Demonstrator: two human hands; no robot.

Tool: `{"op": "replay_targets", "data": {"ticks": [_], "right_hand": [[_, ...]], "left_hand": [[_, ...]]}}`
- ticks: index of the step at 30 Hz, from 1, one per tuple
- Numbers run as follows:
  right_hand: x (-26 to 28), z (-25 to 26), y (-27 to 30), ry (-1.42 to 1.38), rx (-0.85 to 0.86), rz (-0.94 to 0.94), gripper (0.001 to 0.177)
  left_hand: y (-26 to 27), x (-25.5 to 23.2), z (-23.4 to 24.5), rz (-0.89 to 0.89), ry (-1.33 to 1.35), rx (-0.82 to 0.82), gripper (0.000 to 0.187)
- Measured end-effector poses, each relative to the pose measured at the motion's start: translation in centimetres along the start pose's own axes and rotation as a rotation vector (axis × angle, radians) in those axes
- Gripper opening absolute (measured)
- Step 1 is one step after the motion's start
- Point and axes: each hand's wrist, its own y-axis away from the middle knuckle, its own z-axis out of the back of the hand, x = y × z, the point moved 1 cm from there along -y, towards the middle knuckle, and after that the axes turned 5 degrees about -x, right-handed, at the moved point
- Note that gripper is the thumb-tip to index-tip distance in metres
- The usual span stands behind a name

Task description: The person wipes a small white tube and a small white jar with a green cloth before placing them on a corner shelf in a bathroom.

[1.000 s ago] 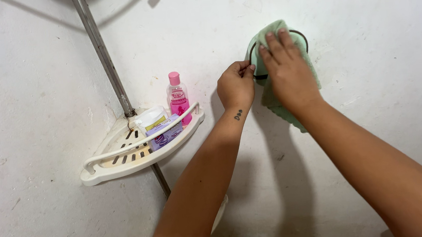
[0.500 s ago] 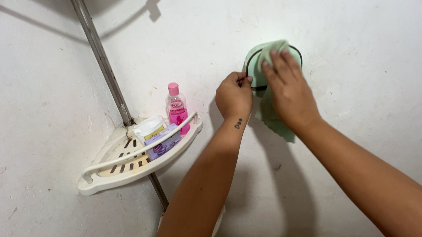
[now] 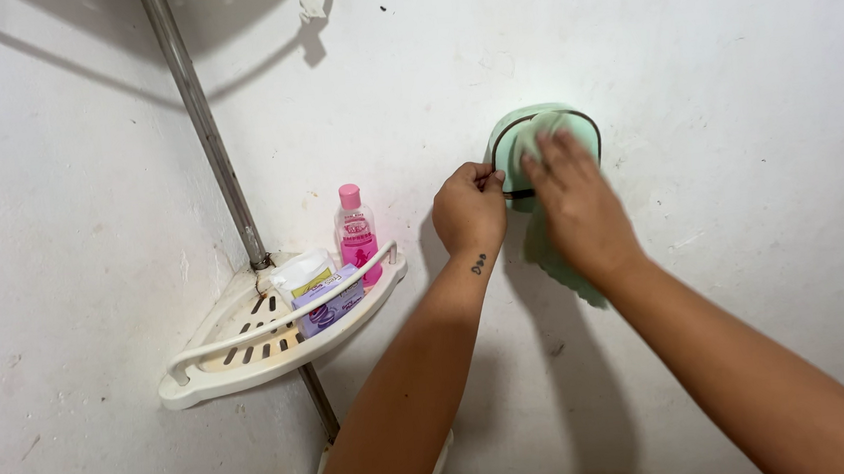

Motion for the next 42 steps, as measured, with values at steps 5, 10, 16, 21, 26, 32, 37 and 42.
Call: {"op": "replay_targets", "data": {"ticks": [5, 10, 16, 21, 26, 32, 37, 42], "right_hand": [[-1.3, 0.1, -1.7, 0.099, 0.019, 0.022, 0.052], [0.5, 0.7, 0.6, 0.081, 0.057, 0.067, 0.055], [-0.7, 1.6, -1.1, -0.099, -0.044, -0.074, 0.052], [-1.7, 1.0, -2.0, 0.047, -0.052, 0.010, 0.053], [-0.4, 1.0, 0.7, 0.005, -0.026, 0.035, 0.051], [-0.2, 2.2, -2.6, -0.115, -0.153, -0.054, 0.049], [0.4, 1.8, -7.6, -0.016, 0.004, 0.093, 0.037], [-1.1, 2.3, -9.5, -0.003, 0.253, -0.047, 0.030]], "left_hand": [[0.2, -0.4, 0.5, 0.010, -0.015, 0.012, 0.017], [0.7, -0.6, 0.8, -0.348, -0.066, -0.147, 0.041], [0.4, -0.2, -0.6, -0.851, -0.394, -0.142, 0.053], [0.7, -0.2, -0.9, -0.859, -0.386, -0.118, 0.052], [0.7, -0.6, -0.5, -0.863, -0.337, -0.113, 0.046], [0.6, -0.8, -0.1, -0.786, -0.209, -0.077, 0.046], [0.7, -0.5, 0.1, -0.677, -0.178, -0.057, 0.038], [0.2, -0.3, 0.0, -0.755, -0.198, -0.123, 0.039]]}}
